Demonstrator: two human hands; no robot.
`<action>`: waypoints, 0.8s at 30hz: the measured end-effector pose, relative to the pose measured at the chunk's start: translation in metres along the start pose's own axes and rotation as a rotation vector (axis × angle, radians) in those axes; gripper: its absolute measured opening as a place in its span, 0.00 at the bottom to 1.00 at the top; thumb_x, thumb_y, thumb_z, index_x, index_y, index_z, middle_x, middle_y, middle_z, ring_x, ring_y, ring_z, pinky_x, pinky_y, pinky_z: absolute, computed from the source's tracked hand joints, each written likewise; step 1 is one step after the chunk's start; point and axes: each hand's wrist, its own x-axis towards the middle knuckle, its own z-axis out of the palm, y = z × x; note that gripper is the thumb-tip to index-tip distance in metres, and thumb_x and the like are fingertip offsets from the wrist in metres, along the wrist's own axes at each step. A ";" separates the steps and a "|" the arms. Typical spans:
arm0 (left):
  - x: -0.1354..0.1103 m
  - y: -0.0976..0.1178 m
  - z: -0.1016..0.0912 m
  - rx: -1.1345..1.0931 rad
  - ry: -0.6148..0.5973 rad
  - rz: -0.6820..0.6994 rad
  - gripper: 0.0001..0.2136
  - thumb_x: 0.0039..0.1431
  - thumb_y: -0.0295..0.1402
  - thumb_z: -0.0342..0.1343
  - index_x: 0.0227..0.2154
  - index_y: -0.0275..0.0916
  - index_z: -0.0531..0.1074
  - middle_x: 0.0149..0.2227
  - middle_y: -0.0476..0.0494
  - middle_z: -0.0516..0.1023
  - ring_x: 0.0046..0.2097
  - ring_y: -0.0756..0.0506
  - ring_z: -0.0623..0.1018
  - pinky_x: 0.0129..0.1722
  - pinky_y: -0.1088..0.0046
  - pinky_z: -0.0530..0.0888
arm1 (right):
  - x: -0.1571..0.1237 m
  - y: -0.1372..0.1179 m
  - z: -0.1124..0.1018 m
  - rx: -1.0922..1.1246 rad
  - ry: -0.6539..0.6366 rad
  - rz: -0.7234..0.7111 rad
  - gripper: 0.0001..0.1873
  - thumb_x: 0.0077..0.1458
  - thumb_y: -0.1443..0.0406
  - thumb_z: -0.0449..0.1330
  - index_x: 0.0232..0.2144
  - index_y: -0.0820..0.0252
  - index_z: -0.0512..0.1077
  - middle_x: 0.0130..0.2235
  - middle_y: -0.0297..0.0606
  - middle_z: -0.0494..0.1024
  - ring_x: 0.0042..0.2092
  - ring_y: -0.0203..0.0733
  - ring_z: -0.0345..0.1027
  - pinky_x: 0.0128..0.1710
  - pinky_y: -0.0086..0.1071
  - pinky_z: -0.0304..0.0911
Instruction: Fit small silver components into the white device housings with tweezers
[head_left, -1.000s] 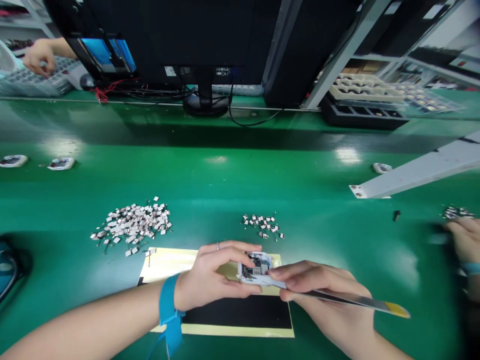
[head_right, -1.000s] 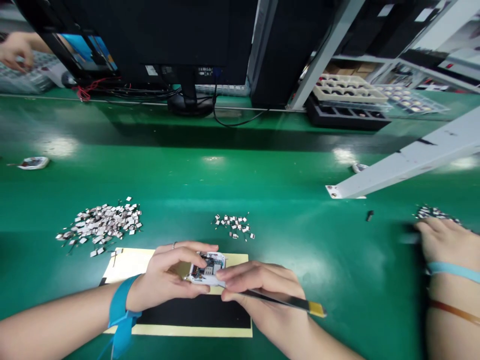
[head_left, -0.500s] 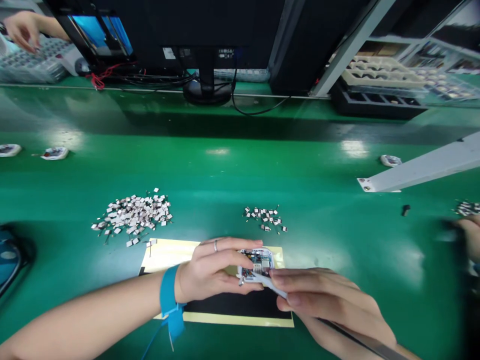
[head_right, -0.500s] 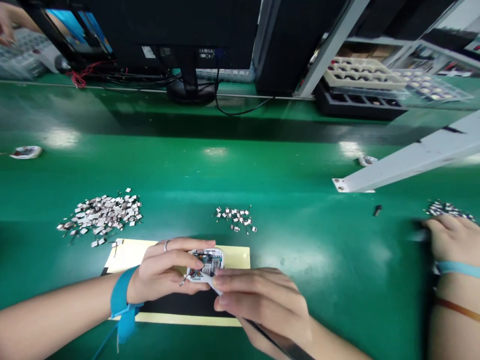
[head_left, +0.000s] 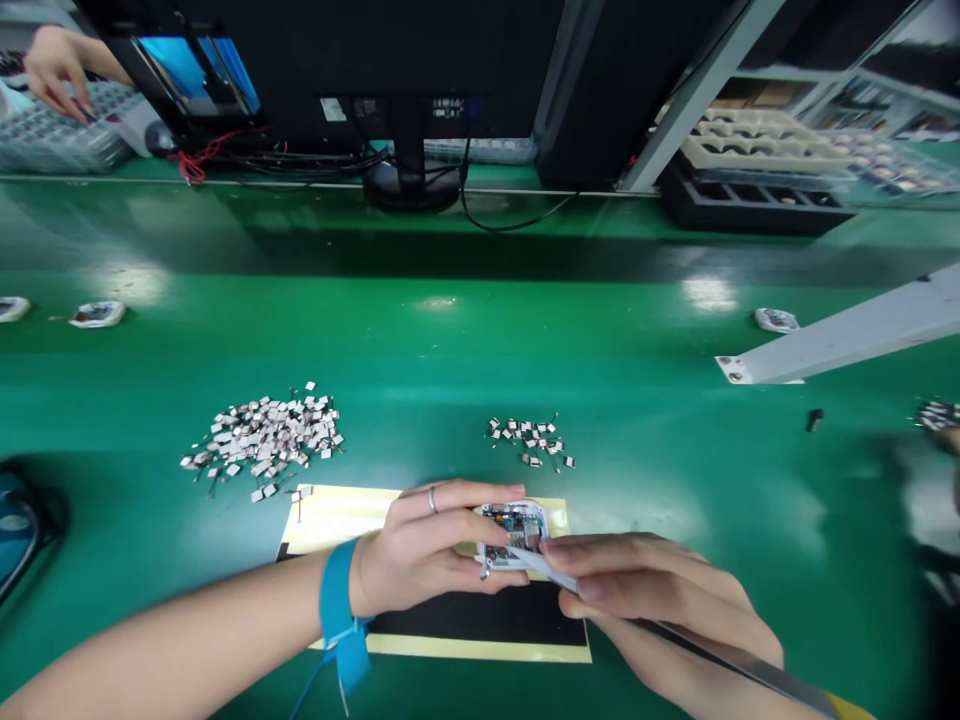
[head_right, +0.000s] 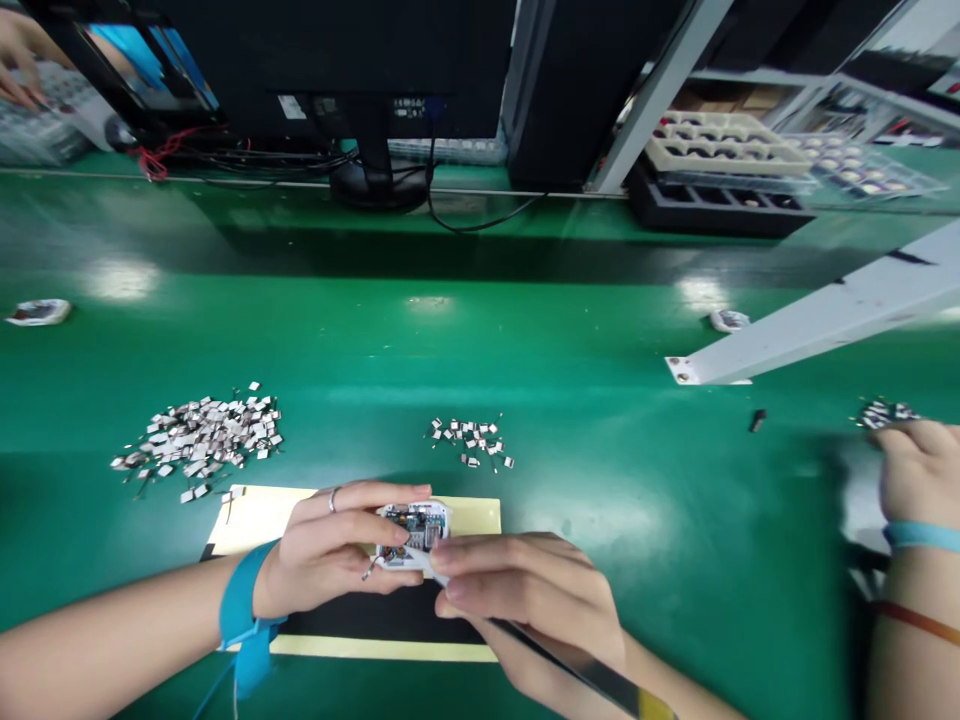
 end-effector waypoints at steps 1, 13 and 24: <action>0.000 0.000 0.000 -0.002 0.002 0.007 0.10 0.45 0.29 0.62 0.31 0.34 0.69 0.43 0.36 0.74 0.39 0.47 0.77 0.39 0.79 0.75 | 0.000 0.000 0.001 0.002 0.005 0.001 0.21 0.41 0.79 0.61 0.38 0.58 0.69 0.36 0.40 0.77 0.39 0.44 0.72 0.34 0.31 0.72; 0.003 -0.006 0.006 -0.057 0.017 -0.296 0.03 0.50 0.27 0.57 0.27 0.36 0.67 0.43 0.37 0.71 0.42 0.45 0.74 0.36 0.73 0.74 | -0.004 0.015 -0.004 -0.024 0.493 0.098 0.18 0.42 0.80 0.60 0.34 0.56 0.69 0.34 0.36 0.76 0.37 0.42 0.71 0.35 0.36 0.71; 0.024 -0.028 -0.023 0.255 -0.078 -0.564 0.15 0.54 0.28 0.52 0.45 0.38 0.59 0.45 0.40 0.68 0.46 0.43 0.70 0.45 0.61 0.68 | -0.004 0.021 -0.008 -0.592 0.407 -0.032 0.19 0.40 0.76 0.63 0.34 0.54 0.69 0.36 0.34 0.76 0.34 0.39 0.72 0.34 0.31 0.69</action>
